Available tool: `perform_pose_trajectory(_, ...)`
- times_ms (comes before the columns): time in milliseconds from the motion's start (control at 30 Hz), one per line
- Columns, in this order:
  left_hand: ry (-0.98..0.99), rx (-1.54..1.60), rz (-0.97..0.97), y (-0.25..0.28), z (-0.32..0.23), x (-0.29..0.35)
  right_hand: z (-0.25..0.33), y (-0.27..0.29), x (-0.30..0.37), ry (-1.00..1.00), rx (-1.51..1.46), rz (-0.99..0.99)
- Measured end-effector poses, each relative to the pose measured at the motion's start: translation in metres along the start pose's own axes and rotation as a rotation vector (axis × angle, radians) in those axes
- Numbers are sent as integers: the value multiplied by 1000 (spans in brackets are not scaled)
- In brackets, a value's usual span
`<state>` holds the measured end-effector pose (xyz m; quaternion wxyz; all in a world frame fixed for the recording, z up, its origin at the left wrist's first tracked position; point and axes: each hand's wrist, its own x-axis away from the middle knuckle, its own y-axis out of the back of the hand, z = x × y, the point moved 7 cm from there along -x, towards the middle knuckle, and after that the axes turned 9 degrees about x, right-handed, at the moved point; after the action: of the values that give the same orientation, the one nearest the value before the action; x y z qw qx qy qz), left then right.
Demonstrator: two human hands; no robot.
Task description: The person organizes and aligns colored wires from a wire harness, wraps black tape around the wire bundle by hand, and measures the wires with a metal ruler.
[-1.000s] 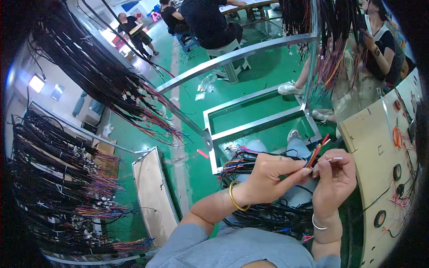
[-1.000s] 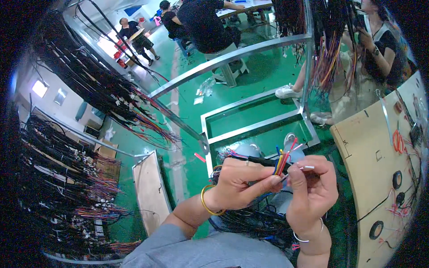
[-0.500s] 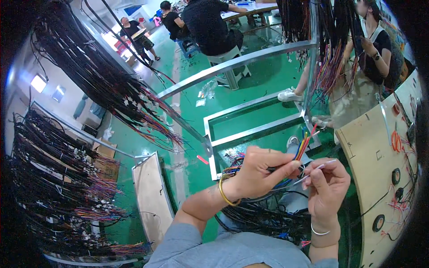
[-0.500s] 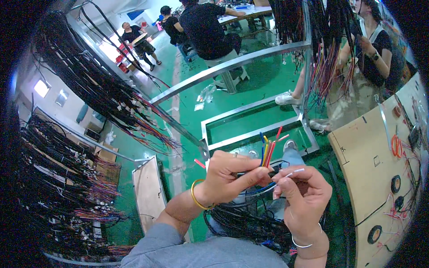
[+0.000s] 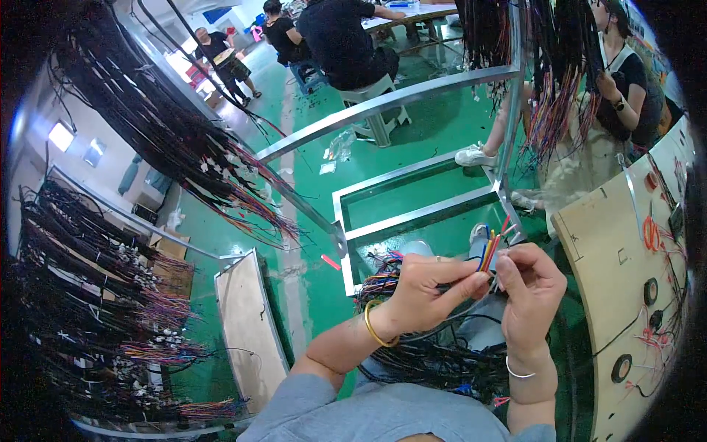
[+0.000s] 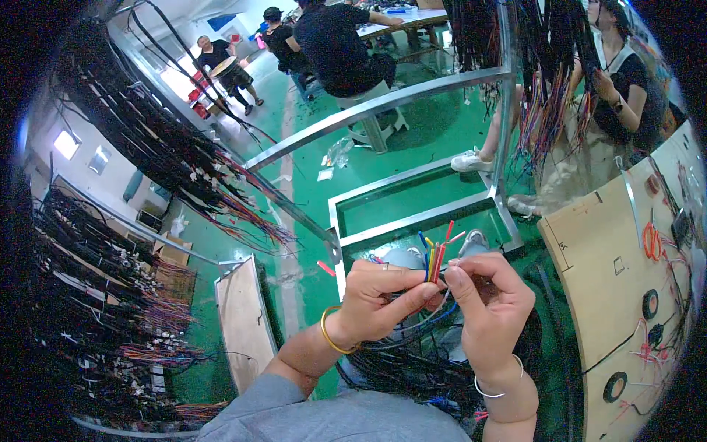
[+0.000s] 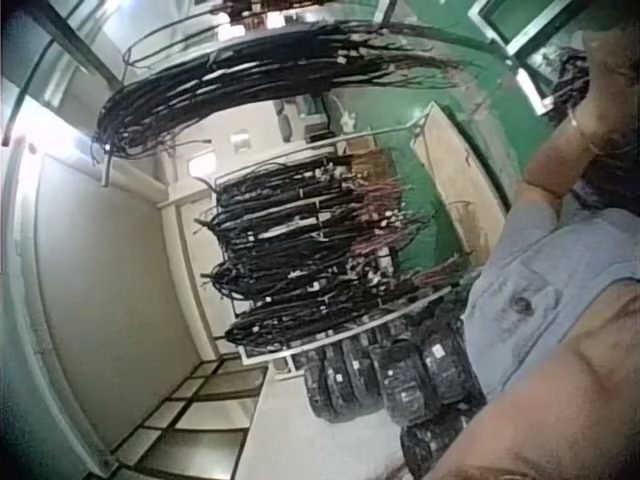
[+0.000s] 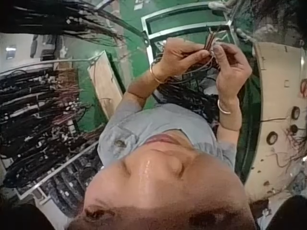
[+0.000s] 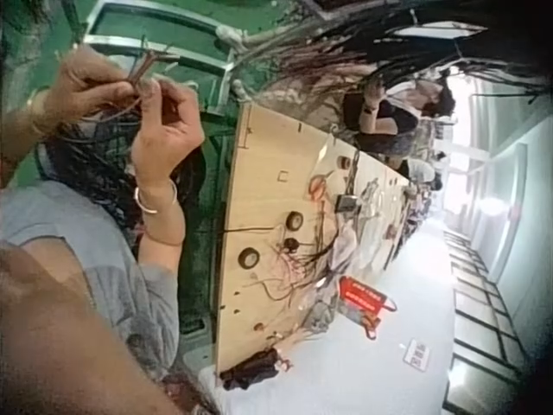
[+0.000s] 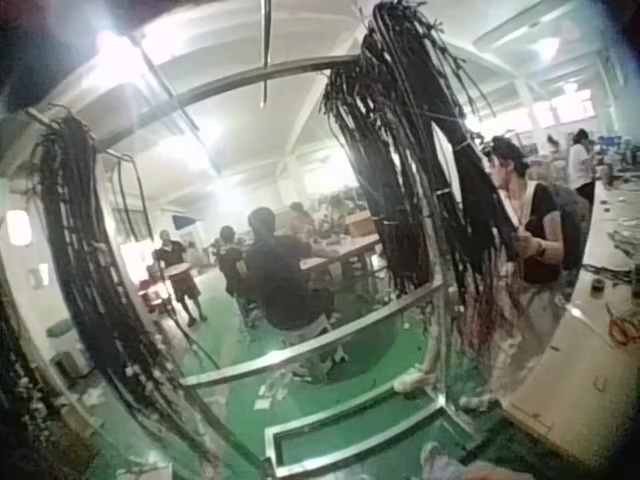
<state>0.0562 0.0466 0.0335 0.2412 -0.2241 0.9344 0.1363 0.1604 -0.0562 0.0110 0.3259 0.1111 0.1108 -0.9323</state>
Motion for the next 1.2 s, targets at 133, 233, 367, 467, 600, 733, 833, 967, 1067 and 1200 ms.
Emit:
perform_pose_trajectory(133,-28,-58,26,-2,-1,0,-1,-1,0,-24,13,43)
perform_pose_trajectory(233,-34,-47,11,-3,-1,-1,-1,-1,-1,-26,-5,58)
perform_pose_trajectory(367,-15,-63,23,-5,3,1,3,-3,-1,-16,-46,66)
perform_pose_trajectory(467,-33,-49,16,-6,5,0,5,-4,-2,-28,-39,73)
perform_pose_trajectory(600,-38,-52,-5,-7,1,-2,0,-5,-1,-151,-70,103)
perform_pose_trajectory(733,389,21,-55,-3,27,3,-15,-6,-8,-232,-48,129)
perform_pose_trajectory(833,284,21,-67,-8,24,0,-22,-4,-8,-271,-205,106)
perform_pose_trajectory(967,291,100,-91,-11,28,3,-23,-4,-7,-271,-244,120)
perform_pose_trajectory(1067,288,51,-65,-11,26,3,-22,-2,-7,-263,-266,113)
perform_pose_trajectory(1200,314,13,-68,-11,25,4,-23,-1,-7,-259,-249,112)
